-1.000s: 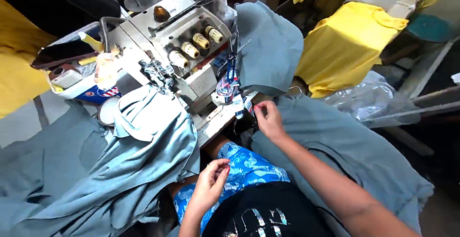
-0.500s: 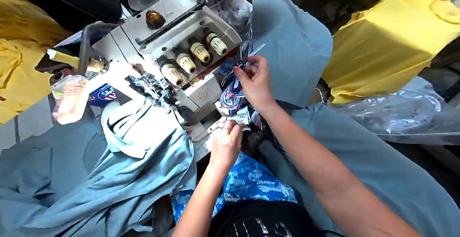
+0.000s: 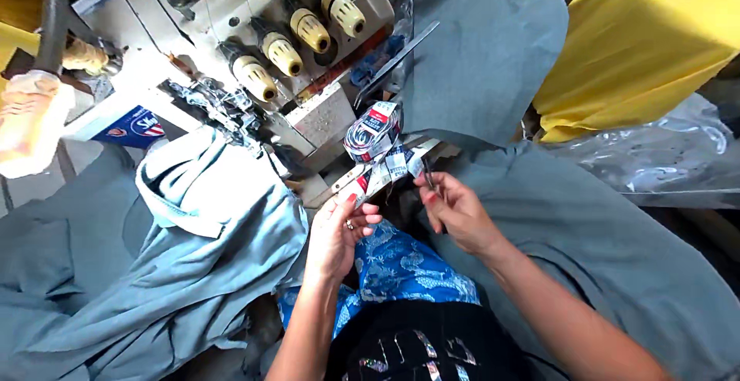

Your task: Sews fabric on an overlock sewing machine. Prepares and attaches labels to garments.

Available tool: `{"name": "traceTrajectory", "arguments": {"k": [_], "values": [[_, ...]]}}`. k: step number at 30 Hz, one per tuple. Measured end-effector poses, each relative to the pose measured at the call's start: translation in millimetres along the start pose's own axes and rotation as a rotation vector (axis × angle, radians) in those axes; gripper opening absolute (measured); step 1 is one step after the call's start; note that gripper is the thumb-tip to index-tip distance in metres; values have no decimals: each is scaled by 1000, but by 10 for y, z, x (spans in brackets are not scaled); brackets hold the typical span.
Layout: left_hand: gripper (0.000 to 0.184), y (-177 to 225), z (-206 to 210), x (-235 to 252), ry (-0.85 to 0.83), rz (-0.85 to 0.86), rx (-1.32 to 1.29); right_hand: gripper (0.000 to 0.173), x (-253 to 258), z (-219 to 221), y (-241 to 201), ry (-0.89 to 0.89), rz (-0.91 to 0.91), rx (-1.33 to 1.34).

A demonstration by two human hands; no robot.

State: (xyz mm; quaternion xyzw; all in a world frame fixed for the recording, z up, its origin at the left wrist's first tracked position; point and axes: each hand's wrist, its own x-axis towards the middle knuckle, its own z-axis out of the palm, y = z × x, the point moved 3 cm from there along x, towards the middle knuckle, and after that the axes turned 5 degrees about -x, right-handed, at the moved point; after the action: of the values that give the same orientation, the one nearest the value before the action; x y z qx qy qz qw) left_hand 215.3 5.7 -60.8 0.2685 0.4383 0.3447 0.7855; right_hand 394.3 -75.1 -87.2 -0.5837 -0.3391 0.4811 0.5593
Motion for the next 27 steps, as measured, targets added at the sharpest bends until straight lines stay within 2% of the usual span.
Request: {"name": "traceTrajectory", "arguments": {"k": [2,4,5,7,9,13,15,17,21,24,27], "values": [[20,-57,-17,-68,-23,174,182,16,-32,148,15,-5,58,52],[9,-140,-45,-128,-76,583,548,7,-8,306,4,23,120,142],[10,-172,-49,-143,-95,796,712,6,12,369,-3,54,145,196],[10,-194,-39,-169,-122,1034,898,6,41,443,12,119,147,274],[9,-176,-41,-171,-122,1073,918,5,41,439,62,184,100,273],[10,-41,-144,-89,-55,1003,784,6,-4,271,235,294,-73,29],[8,9,-171,-69,-47,1032,747,17,2,196,305,322,-177,-140],[6,29,-171,-72,-82,1081,746,24,31,172,324,331,-196,-210],[5,-13,-147,-122,-204,1159,981,16,28,223,297,316,-236,-204],[9,-90,-176,-119,-266,1122,1158,12,36,227,298,314,-258,-196],[10,-20,-259,-94,-83,1086,1096,14,63,83,349,406,-292,-287]]}}
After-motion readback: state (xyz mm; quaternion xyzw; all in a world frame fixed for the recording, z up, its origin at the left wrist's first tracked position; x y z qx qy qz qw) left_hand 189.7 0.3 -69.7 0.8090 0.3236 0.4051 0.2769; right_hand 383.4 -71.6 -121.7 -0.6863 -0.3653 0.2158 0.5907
